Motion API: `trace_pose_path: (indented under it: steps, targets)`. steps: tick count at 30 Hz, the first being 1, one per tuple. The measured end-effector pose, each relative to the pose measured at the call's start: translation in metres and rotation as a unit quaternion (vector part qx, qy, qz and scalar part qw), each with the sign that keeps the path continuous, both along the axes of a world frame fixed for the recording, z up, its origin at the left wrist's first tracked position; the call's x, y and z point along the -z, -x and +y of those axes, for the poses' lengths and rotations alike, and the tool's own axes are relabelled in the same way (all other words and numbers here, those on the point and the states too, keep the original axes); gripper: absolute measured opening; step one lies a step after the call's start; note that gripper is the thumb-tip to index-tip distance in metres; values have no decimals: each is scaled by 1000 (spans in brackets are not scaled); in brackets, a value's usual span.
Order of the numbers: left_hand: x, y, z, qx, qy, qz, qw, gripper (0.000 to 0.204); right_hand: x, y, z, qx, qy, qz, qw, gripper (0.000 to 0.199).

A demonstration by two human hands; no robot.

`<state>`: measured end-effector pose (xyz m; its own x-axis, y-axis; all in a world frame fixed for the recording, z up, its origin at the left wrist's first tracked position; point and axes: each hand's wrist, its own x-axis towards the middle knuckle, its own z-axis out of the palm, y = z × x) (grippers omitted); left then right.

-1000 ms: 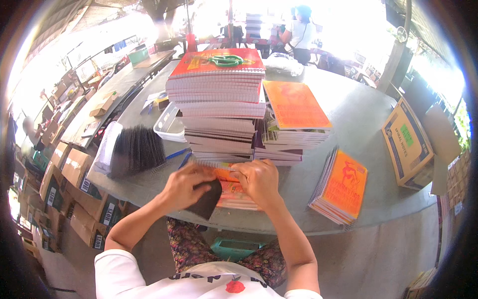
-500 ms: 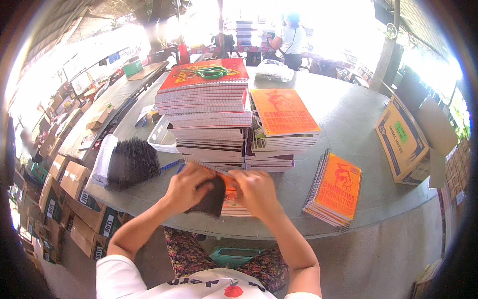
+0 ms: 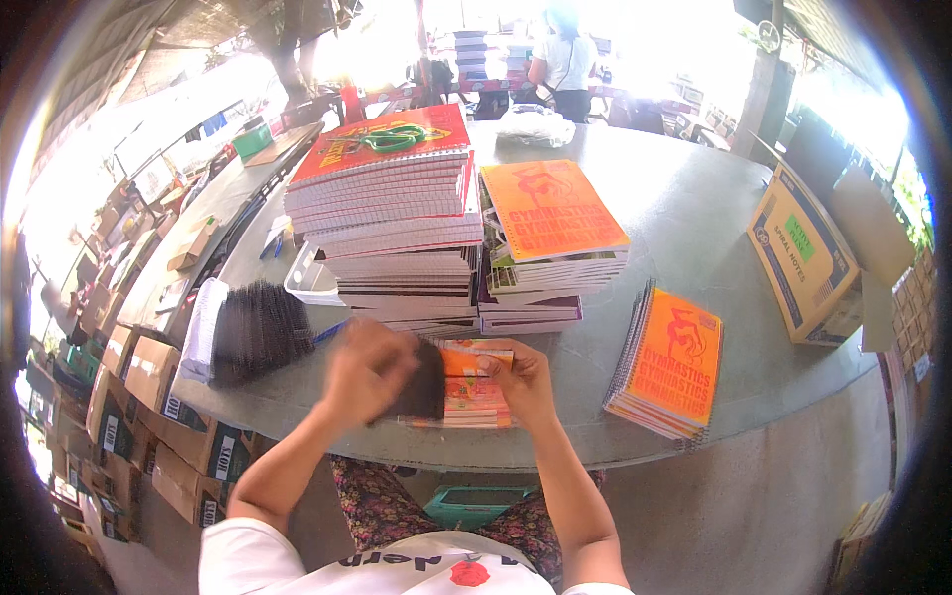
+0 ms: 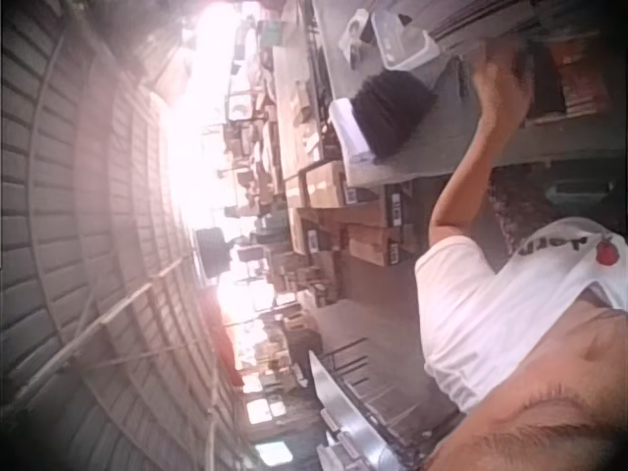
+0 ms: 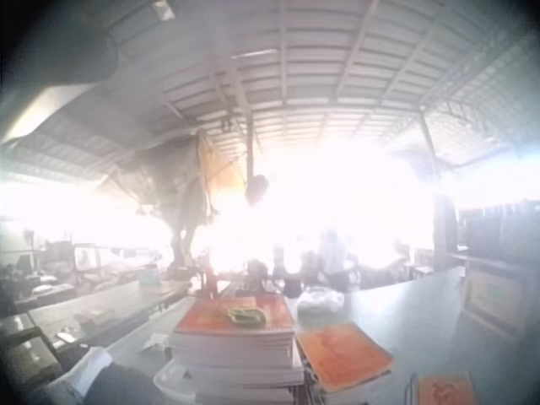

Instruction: The person manually threads a plastic spiral through the punched edges of a notebook, then uses a small black piece of material to smooth or secure the binding. They handle several notebooks in a stack, finishing the binding for each before setting it aside.

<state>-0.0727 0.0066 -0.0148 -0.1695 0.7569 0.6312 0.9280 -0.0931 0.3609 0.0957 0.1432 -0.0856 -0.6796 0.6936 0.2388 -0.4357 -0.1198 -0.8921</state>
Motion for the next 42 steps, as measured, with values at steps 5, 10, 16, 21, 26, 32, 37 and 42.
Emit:
trace_pose_path:
  steps: [5,10,16,21,26,32,37,42]
  targets:
    - [-32,2,5,-64,-159,-65,983,20,0,1,-2,27,18,12,999,18]
    - [-9,-10,15,73,47,-19,996,20,-11,-4,1,22,-16,-31,999,18]
    - [8,-20,19,57,-18,4,998,21,-5,-2,4,45,-57,-31,997,21]
    - [-24,-17,21,-99,-164,-101,976,21,-13,-14,-2,48,-77,-118,989,37]
    - [-2,-39,27,97,109,34,989,20,-17,-14,-3,3,-36,-106,994,54]
    - [3,-51,32,54,98,17,994,20,-18,-12,3,-22,-30,-120,992,54]
    - [-5,-41,39,9,-27,-71,997,24,1,-6,4,-4,-49,-69,996,45]
    - [22,-12,-17,114,119,-94,982,27,-30,-6,1,38,-126,-257,957,19]
